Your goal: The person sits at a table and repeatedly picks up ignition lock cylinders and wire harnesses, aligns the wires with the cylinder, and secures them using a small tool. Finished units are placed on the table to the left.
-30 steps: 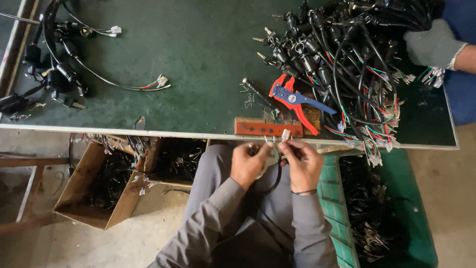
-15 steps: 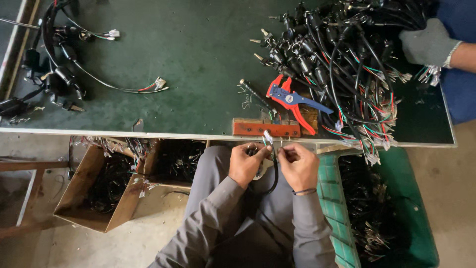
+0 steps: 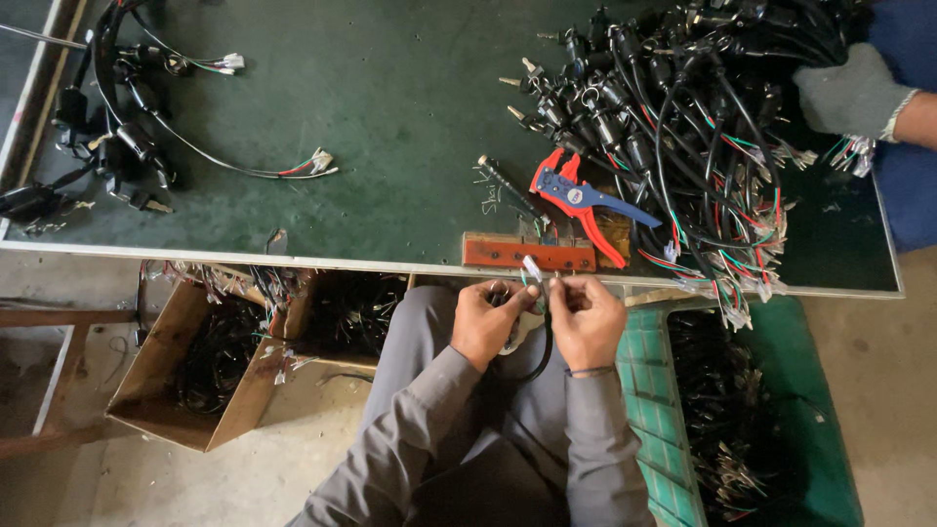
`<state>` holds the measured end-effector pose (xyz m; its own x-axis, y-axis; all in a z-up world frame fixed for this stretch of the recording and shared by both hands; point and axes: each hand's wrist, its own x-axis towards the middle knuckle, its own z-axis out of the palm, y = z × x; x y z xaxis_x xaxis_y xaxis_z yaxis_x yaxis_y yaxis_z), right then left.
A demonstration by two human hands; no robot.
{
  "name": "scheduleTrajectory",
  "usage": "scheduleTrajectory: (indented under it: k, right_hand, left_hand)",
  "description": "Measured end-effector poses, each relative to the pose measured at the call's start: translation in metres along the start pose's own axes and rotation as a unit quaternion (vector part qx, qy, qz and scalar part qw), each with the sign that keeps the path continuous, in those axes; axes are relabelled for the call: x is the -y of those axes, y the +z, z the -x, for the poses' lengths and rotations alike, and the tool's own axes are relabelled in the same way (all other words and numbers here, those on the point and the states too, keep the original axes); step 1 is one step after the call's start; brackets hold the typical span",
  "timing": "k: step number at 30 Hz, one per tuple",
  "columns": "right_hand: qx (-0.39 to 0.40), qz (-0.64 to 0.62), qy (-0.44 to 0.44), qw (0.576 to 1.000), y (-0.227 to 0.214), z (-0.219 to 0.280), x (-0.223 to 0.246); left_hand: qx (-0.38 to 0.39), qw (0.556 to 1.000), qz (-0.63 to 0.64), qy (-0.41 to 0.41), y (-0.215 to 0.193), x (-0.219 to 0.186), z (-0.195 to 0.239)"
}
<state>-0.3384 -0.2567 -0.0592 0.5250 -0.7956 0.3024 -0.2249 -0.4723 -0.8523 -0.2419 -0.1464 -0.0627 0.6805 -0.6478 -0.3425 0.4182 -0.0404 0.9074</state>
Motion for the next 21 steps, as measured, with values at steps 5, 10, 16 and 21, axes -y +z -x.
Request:
scheduleTrajectory:
  k: [5, 10, 16, 21]
  right_hand:
    - [-0.041, -0.027, 0.007, 0.999, 0.000, -0.002, 0.023]
    - [0.035, 0.029, -0.042, 0.998, -0.005, -0.012, 0.051]
    - [-0.015, -0.087, 0.040, 0.995, -0.023, -0.015, 0.025]
    - [-0.042, -0.127, 0.112, 0.985, -0.025, 0.013, -0.019]
  left_hand:
    - [0.013, 1.000, -0.005, 0.011, 0.001, 0.003, -0.003]
    - [-0.004, 1.000, -0.021, -0.010, 0.001, 0.012, -0.005]
    - [0.030, 0.999, 0.013, 0.001, 0.001, 0.003, -0.004]
    - [0.006, 1.000, 0.020, -0.008, 0.005, 0.001, -0.003]
